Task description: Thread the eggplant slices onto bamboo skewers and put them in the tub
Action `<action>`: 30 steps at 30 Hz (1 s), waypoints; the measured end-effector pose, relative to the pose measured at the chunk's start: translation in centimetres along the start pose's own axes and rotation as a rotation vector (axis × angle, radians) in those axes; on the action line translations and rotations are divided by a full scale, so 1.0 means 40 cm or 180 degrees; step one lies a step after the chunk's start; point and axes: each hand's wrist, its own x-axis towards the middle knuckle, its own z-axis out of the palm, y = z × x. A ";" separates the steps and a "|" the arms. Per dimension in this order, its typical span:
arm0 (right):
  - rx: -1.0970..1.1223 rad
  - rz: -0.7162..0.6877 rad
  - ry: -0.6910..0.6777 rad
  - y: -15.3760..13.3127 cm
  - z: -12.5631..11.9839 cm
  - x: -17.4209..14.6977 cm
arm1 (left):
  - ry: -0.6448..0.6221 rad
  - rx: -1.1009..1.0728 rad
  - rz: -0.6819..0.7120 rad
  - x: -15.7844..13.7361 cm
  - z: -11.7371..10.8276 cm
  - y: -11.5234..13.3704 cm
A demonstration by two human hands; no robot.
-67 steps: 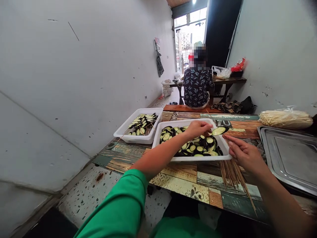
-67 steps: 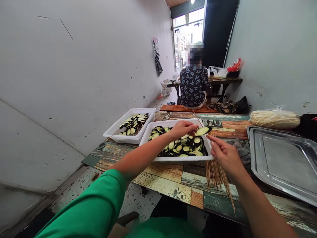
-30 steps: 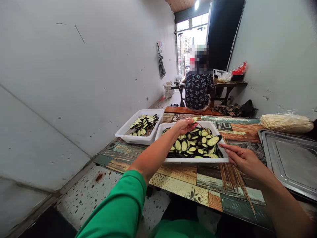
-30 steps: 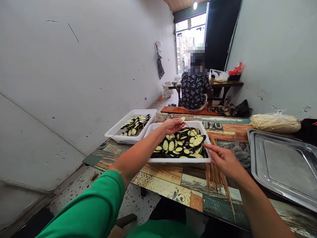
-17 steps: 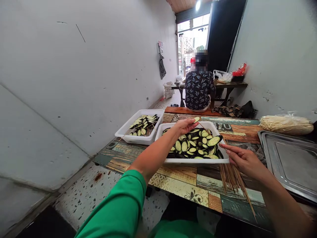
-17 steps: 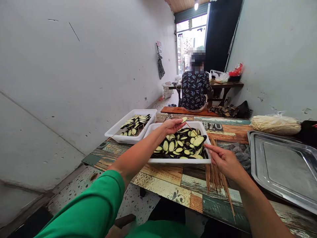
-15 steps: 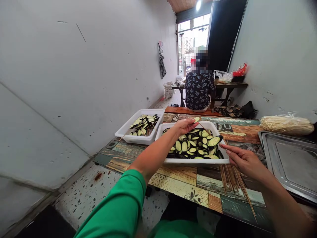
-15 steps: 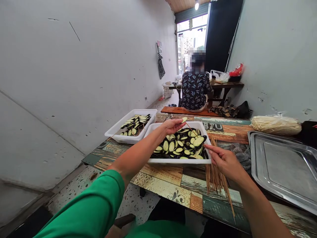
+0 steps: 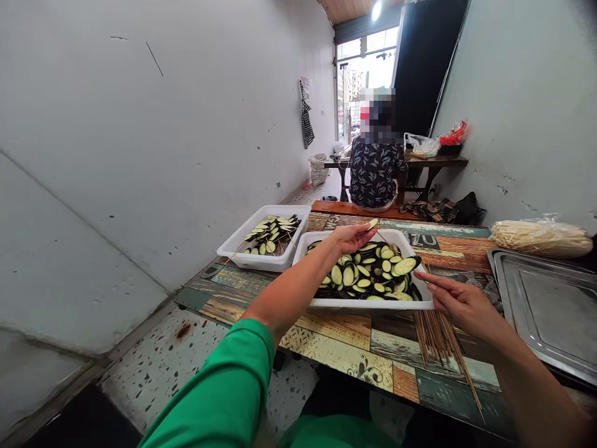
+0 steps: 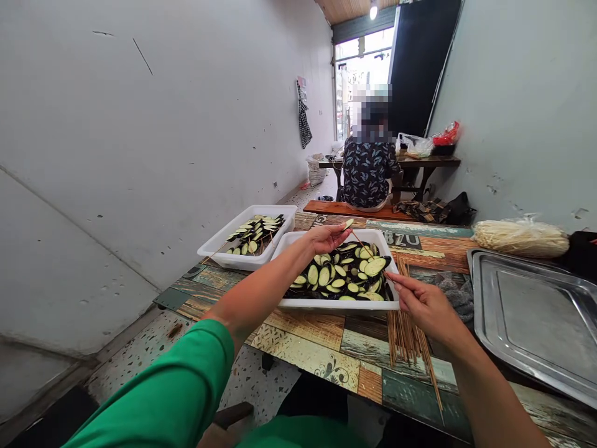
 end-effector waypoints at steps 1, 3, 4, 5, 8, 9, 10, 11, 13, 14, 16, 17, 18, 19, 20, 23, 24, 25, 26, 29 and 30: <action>0.0010 0.0054 -0.0014 -0.002 -0.001 -0.001 | -0.0011 -0.0014 0.0010 -0.002 0.002 0.000; 0.0025 0.0182 -0.0084 -0.007 -0.002 -0.002 | -0.0022 -0.0017 0.0034 -0.005 0.004 -0.001; 0.0027 0.0192 -0.0095 -0.010 -0.002 -0.003 | -0.0022 -0.0003 0.0043 -0.006 0.005 -0.002; 0.0038 0.0179 -0.0096 -0.013 -0.002 -0.003 | -0.0024 0.0018 0.0047 -0.005 0.005 -0.003; 0.0095 0.0147 -0.0101 -0.019 -0.002 -0.004 | -0.0050 0.0070 0.0081 0.001 0.003 -0.007; 0.0110 0.0151 -0.0094 -0.019 -0.001 -0.004 | -0.0062 0.0076 0.0120 0.003 0.002 -0.009; 0.0119 0.0158 -0.0091 -0.019 0.000 -0.004 | -0.0076 0.0082 0.0167 0.006 0.001 -0.011; 0.0124 0.0163 -0.0090 -0.019 0.001 -0.005 | -0.0091 0.0092 0.0212 0.008 0.001 -0.013; 0.0129 0.0158 -0.0086 -0.017 0.003 -0.006 | -0.0129 0.0127 0.0276 0.009 0.000 -0.016; 0.0128 0.0148 -0.0087 -0.015 0.004 -0.006 | -0.0158 0.0149 0.0284 0.008 0.001 -0.017; 0.0124 0.0116 -0.0082 -0.013 0.006 -0.007 | -0.0221 0.0188 0.0272 0.006 0.001 -0.017; 0.0119 0.0098 -0.0075 -0.013 0.006 -0.008 | -0.0243 0.0205 0.0261 0.006 0.002 -0.018; 0.0113 0.0084 -0.0060 -0.013 0.006 -0.008 | -0.0258 0.0227 0.0248 0.006 0.002 -0.018; 0.0112 0.0080 -0.0039 -0.014 0.007 -0.008 | -0.0262 0.0255 0.0239 0.006 0.001 -0.018; 0.0114 0.0089 -0.0020 -0.015 0.007 -0.008 | -0.0260 0.0289 0.0237 0.007 0.001 -0.019; 0.0143 0.0142 0.0022 -0.018 0.009 -0.009 | -0.0293 0.0426 0.0241 0.011 -0.001 -0.022; 0.0156 0.0155 0.0027 -0.019 0.010 -0.009 | -0.0316 0.0466 0.0248 0.011 -0.001 -0.023; 0.0164 0.0166 0.0025 -0.021 0.010 -0.010 | -0.0346 0.0502 0.0251 0.010 0.000 -0.026; 0.0170 0.0180 0.0020 -0.022 0.011 -0.010 | -0.0378 0.0540 0.0246 0.008 0.002 -0.029; 0.0203 0.0240 0.0001 -0.027 0.013 -0.013 | -0.0502 0.0689 0.0165 -0.005 0.015 -0.048; 0.0222 0.0242 0.0021 -0.028 0.015 -0.013 | -0.0570 0.0769 0.0124 -0.010 0.021 -0.058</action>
